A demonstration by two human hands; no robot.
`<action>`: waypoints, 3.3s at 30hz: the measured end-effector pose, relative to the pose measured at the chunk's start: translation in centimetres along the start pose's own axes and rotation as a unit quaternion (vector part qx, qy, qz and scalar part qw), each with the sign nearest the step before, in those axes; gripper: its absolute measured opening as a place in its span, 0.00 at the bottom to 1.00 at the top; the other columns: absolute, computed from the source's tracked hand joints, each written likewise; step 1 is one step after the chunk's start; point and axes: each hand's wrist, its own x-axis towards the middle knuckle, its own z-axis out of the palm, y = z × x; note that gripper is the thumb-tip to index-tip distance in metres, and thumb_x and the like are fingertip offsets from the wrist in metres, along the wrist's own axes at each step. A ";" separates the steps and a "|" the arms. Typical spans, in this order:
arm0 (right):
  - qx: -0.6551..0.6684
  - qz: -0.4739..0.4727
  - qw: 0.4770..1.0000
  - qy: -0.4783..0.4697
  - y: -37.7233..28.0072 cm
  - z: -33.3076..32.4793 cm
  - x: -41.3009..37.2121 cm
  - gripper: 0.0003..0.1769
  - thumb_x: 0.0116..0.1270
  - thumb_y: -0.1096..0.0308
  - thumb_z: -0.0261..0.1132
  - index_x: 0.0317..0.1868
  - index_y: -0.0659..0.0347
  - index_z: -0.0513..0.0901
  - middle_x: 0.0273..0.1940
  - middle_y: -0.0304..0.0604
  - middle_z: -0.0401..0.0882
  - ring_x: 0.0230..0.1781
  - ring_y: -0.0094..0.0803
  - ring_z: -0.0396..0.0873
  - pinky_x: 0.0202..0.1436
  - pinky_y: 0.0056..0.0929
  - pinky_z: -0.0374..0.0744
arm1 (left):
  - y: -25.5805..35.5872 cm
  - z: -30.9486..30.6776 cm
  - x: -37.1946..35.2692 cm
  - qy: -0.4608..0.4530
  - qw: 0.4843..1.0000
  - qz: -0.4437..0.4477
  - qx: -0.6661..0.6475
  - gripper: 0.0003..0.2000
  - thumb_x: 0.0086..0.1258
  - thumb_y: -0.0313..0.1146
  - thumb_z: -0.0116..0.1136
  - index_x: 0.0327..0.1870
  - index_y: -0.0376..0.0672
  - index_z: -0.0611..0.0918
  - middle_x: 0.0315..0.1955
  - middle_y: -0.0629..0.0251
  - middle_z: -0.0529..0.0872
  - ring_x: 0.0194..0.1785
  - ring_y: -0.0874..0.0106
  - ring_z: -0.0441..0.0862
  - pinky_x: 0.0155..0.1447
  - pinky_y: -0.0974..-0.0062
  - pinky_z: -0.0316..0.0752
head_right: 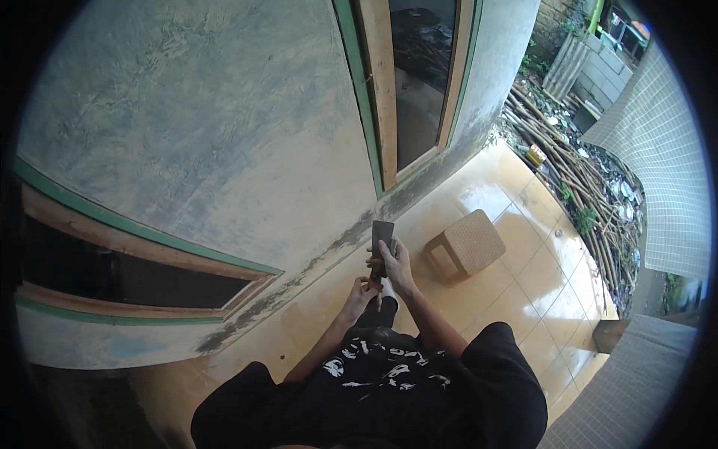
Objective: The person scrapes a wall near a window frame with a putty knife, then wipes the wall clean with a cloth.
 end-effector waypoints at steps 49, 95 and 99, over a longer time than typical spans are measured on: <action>-0.100 0.105 0.969 -0.202 -4.8 -2.8 31.6 0.14 0.71 0.61 0.60 0.32 0.63 0.74 0.19 0.37 0.74 0.08 0.18 0.67 0.10 0.20 0.65 | 6.5 10.2 31.2 0.359 0.924 -0.016 -0.131 0.15 0.66 0.37 0.60 0.21 0.47 0.68 0.12 0.75 0.67 0.11 0.82 0.62 0.14 0.78 0.53; -0.164 0.041 0.969 -0.182 -1.9 -3.2 33.0 0.22 0.71 0.59 0.62 0.19 0.60 0.73 0.12 0.31 0.67 0.10 0.15 0.63 0.12 0.20 0.59 | 1.0 6.9 35.1 0.364 0.925 0.106 -0.013 0.16 0.61 0.39 0.63 0.19 0.34 0.79 0.14 0.68 0.79 0.21 0.80 0.75 0.23 0.71 0.65; -0.170 0.069 0.972 -0.150 -3.6 -2.8 32.4 0.22 0.71 0.59 0.62 0.19 0.60 0.73 0.12 0.31 0.67 0.10 0.15 0.63 0.12 0.20 0.60 | 3.0 8.3 33.4 0.354 0.932 0.069 -0.027 0.15 0.62 0.38 0.63 0.21 0.35 0.80 0.15 0.67 0.80 0.20 0.79 0.76 0.23 0.72 0.67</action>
